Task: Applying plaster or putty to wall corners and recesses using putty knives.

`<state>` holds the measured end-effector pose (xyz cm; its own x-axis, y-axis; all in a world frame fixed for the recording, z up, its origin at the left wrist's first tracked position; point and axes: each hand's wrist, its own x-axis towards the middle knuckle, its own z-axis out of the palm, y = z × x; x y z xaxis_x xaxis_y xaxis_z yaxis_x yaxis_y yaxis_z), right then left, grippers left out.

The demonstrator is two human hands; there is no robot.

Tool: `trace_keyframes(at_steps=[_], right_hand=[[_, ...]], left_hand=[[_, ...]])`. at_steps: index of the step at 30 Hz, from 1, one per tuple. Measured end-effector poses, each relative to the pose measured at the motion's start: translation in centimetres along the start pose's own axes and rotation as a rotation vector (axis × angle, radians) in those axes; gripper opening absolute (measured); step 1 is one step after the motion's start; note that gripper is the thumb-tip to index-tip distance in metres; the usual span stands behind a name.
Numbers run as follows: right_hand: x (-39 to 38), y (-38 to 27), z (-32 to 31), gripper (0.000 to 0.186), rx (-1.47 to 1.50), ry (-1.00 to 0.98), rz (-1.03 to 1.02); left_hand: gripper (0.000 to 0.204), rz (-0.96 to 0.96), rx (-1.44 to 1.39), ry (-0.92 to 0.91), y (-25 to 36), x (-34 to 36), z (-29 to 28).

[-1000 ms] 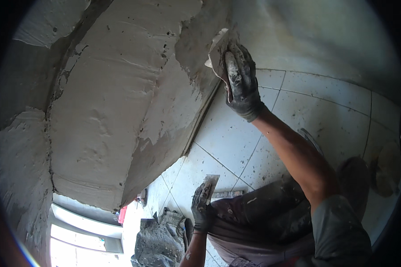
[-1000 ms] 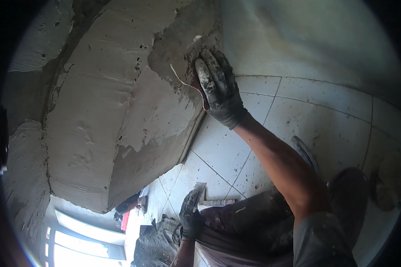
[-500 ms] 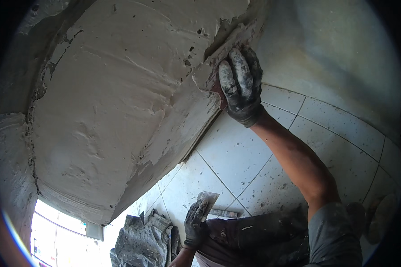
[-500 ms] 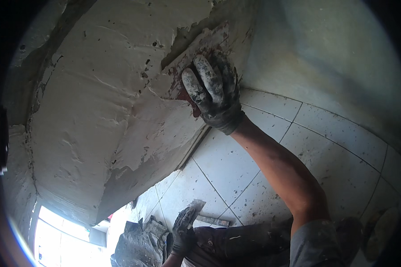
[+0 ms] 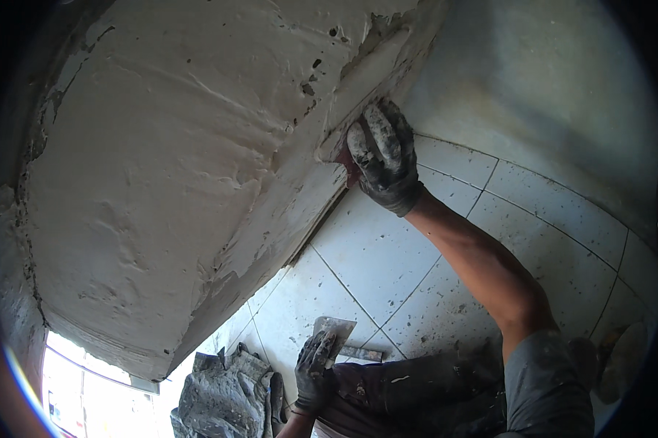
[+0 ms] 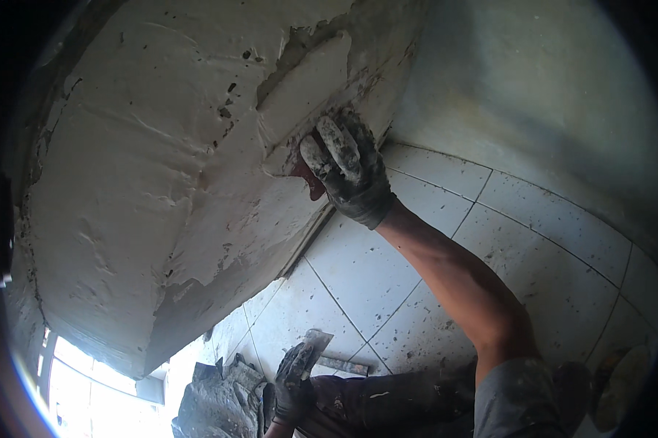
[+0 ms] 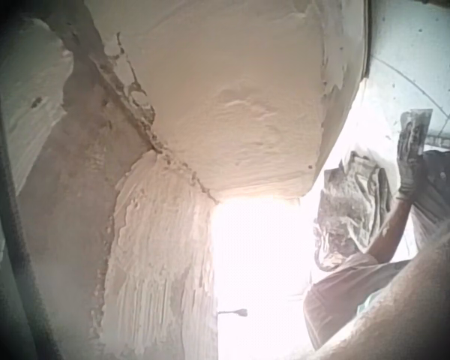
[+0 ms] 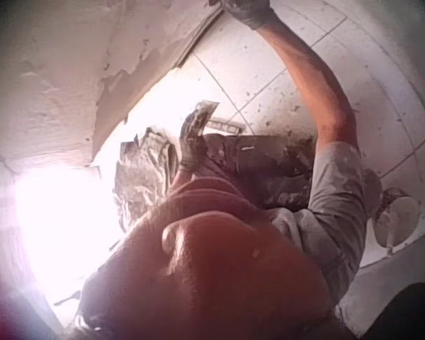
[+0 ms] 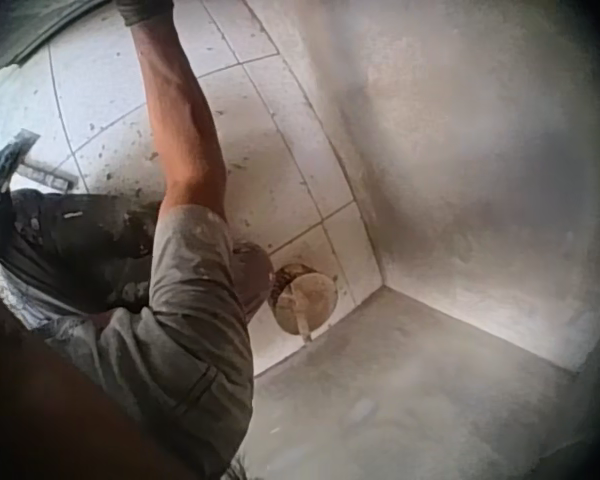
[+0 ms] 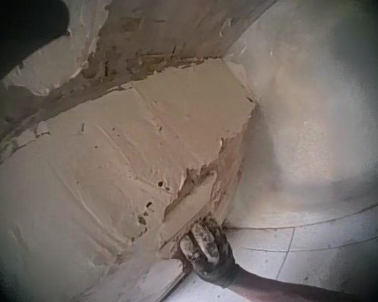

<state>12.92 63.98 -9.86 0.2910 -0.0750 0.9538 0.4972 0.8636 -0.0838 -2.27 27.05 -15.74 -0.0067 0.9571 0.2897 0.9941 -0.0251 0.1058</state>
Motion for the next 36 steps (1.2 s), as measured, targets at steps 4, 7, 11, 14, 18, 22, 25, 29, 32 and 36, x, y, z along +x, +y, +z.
trace_keyframes(at_steps=[4,7,11,14,18,22,25,29,32,36], right_hand=[[-3.2,-0.1,1.5,0.066,0.051,-0.034,0.024],[-6.3,-0.8,1.4,0.069,0.112,-0.146,0.123],[-10.7,-2.7,-1.4,0.070,0.132,-0.336,0.304],[-11.5,-5.4,-4.7,0.062,0.181,-0.327,0.564],[-4.6,-7.0,-8.0,0.054,0.122,0.010,0.821],[4.1,-6.2,-8.1,0.051,0.434,0.072,0.876],[8.0,-5.5,-8.2,0.051,0.394,0.190,0.748],[9.4,-7.1,-7.3,0.056,0.248,0.151,0.686],[9.4,-9.5,-7.2,0.060,0.266,0.130,0.678],[7.8,-11.9,-6.4,0.067,0.140,0.000,0.600]], left_hand=[[0.057,-0.023,-0.033,-0.023,-0.5,-0.2,0.7],[0.057,-0.009,0.004,-0.050,-0.9,-0.3,1.2],[0.055,-0.001,0.034,-0.045,0.2,-0.6,0.9],[0.055,0.003,0.022,-0.027,0.0,-0.8,0.8],[0.054,0.005,-0.037,0.001,0.1,-0.9,0.8],[0.054,0.043,-0.008,0.020,0.2,-1.2,0.2],[0.055,0.034,-0.023,0.003,1.2,-0.8,0.7],[0.056,0.025,-0.010,0.020,0.7,-1.1,0.9],[0.057,0.022,-0.026,0.054,0.1,-1.6,1.0],[0.057,0.029,-0.025,0.061,0.4,-1.6,1.0]])
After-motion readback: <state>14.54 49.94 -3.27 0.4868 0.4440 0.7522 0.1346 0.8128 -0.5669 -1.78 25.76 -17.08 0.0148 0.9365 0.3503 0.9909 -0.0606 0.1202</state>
